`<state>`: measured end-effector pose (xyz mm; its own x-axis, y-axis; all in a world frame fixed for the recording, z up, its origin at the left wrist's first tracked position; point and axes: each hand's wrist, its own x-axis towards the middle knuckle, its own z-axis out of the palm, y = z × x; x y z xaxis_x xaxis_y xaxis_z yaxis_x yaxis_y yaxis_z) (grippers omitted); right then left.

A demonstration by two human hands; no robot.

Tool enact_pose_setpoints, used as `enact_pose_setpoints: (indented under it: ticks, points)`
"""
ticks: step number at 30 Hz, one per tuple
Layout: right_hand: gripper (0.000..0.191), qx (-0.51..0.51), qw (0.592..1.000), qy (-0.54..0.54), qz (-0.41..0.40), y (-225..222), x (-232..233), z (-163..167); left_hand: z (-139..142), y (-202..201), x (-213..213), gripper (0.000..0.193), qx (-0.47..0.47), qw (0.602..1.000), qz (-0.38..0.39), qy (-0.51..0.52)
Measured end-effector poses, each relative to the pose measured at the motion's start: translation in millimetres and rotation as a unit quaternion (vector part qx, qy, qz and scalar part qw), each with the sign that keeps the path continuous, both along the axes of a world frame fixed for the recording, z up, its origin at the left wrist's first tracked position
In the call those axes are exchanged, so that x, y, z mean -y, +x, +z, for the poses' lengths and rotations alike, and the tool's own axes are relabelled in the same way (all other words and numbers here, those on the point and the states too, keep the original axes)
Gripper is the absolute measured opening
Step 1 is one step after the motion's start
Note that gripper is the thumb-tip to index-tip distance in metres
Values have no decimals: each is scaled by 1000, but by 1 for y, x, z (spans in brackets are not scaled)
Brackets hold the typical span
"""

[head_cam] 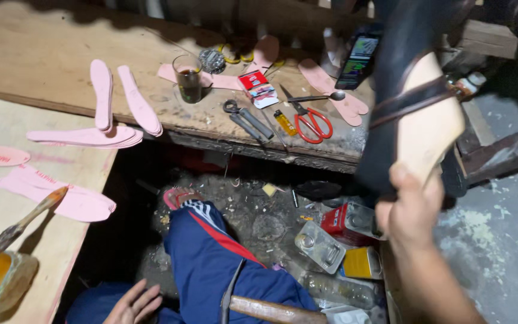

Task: The person sits on the floor of a shoe workshop and uses a brush to spread yellow glue from a small container onto pink insoles one at a time, setting each finished insole on the table. At the start they hammer a pink insole into a shoe on their lap, and at the end they pick up scissors and a shoe.

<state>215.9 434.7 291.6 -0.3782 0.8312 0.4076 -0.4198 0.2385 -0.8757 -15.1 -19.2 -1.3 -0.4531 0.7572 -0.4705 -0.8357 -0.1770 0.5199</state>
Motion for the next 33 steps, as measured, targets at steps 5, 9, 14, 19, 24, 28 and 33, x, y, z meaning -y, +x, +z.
enact_pose_setpoints:
  ticks: [5,9,14,19,24,28,33]
  points:
    - [41,30,969,168,-179,7,-170,58,18,-22,0,59,-767,614,76,-171]
    - [33,138,967,-26,-213,4,-268,111,36,-24,-20,59,-742,640,51,-192]
    - [31,249,923,61,-287,-19,-315,123,30,-20,-40,59,-312,915,72,-245]
    - [24,307,900,64,-304,-46,-330,124,23,-18,-44,60,-211,943,73,-246]
    - [24,348,878,104,-310,-53,-329,127,40,-10,-46,60,-172,952,71,-244]
    - [25,364,869,133,-308,-52,-330,127,37,-11,-51,60,-147,957,76,-239]
    - [29,368,868,150,-299,-47,-328,129,11,-10,-41,60,-121,962,82,-232]
